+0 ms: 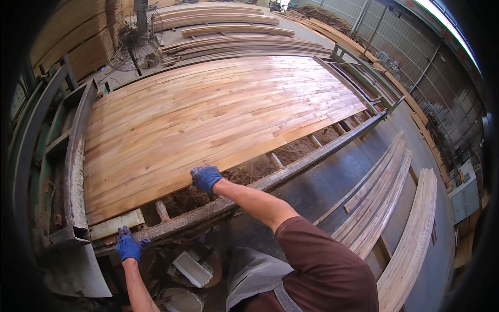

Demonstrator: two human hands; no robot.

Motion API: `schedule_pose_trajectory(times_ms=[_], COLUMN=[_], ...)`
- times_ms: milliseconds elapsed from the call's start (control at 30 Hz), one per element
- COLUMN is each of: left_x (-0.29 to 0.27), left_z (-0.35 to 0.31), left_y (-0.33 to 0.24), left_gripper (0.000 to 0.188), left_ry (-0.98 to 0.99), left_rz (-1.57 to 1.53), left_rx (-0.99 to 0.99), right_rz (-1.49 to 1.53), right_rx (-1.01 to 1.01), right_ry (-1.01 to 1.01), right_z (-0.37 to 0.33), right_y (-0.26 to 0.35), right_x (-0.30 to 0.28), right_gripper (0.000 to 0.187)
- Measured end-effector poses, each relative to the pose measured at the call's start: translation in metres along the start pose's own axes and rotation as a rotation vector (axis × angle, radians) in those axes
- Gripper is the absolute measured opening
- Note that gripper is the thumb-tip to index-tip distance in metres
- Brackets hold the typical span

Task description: The person places long, thin wooden planks onto a curved metal frame, aligning them side-by-side. They then use a brush to apply a substance from a bucket onto the planks and the frame.

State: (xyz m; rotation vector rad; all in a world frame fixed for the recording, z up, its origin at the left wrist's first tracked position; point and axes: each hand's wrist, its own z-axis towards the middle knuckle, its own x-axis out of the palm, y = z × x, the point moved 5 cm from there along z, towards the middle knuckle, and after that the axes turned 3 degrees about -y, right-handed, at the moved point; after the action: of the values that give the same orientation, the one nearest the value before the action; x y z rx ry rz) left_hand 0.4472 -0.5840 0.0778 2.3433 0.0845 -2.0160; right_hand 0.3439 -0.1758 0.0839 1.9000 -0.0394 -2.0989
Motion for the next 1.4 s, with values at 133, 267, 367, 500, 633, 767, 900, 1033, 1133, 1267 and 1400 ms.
schedule_pose_trajectory(times_ms=[133, 267, 367, 500, 633, 767, 900, 1033, 1133, 1267, 1400], left_x=[0.007, 0.014, 0.011, 0.009, 0.008, 0.02, 0.023, -0.007, -0.038, -0.052, 0.03], left_z=[0.002, 0.0, 0.0, 0.006, 0.009, -0.001, -0.036, -0.025, -0.065, -0.188, -0.385], left_y=[0.005, 0.029, 0.014, 0.013, -0.002, 0.03, 0.04, -0.007, -0.039, -0.068, -0.054], left_gripper=[0.112, 0.11, 0.11, 0.11, 0.111, 0.112, 0.084, 0.086, 0.089, 0.064, 0.052], left_ry=[-0.007, 0.003, 0.022, 0.036, 0.025, -0.018, 0.006, -0.044, -0.093, -0.546, -0.171], left_rz=[-0.027, -0.032, -0.058, -0.042, -0.062, -0.067, -0.108, 0.002, 0.017, -0.373, -0.871], left_rx=[0.024, 0.002, 0.015, 0.004, -0.004, 0.008, -0.097, -0.039, -0.127, -0.017, -0.266], right_rz=[0.085, 0.186, 0.078, -0.064, -0.025, 0.064, 0.097, 0.147, 0.129, 0.055, 0.029], right_rx=[-0.009, -0.199, -0.107, -0.043, -0.021, -0.135, -0.32, -0.177, -0.233, -0.233, -0.306], right_ry=[-0.021, 0.016, -0.011, -0.109, -0.052, -0.056, 0.221, 0.025, 0.025, 0.031, -0.05], right_z=[0.005, -0.022, -0.053, -0.078, -0.071, -0.033, -0.027, -0.039, -0.028, -0.027, -0.027], right_y=[0.031, 0.035, -0.056, -0.163, -0.197, -0.154, -0.104, -0.087, -0.054, -0.001, 0.014], right_x=[0.016, -0.022, -0.05, -0.074, -0.067, -0.046, -0.013, -0.022, -0.028, -0.036, -0.012], right_gripper=[0.019, 0.019, 0.017, 0.015, 0.014, 0.01, 0.013, 0.019, 0.015, 0.017, 0.019])
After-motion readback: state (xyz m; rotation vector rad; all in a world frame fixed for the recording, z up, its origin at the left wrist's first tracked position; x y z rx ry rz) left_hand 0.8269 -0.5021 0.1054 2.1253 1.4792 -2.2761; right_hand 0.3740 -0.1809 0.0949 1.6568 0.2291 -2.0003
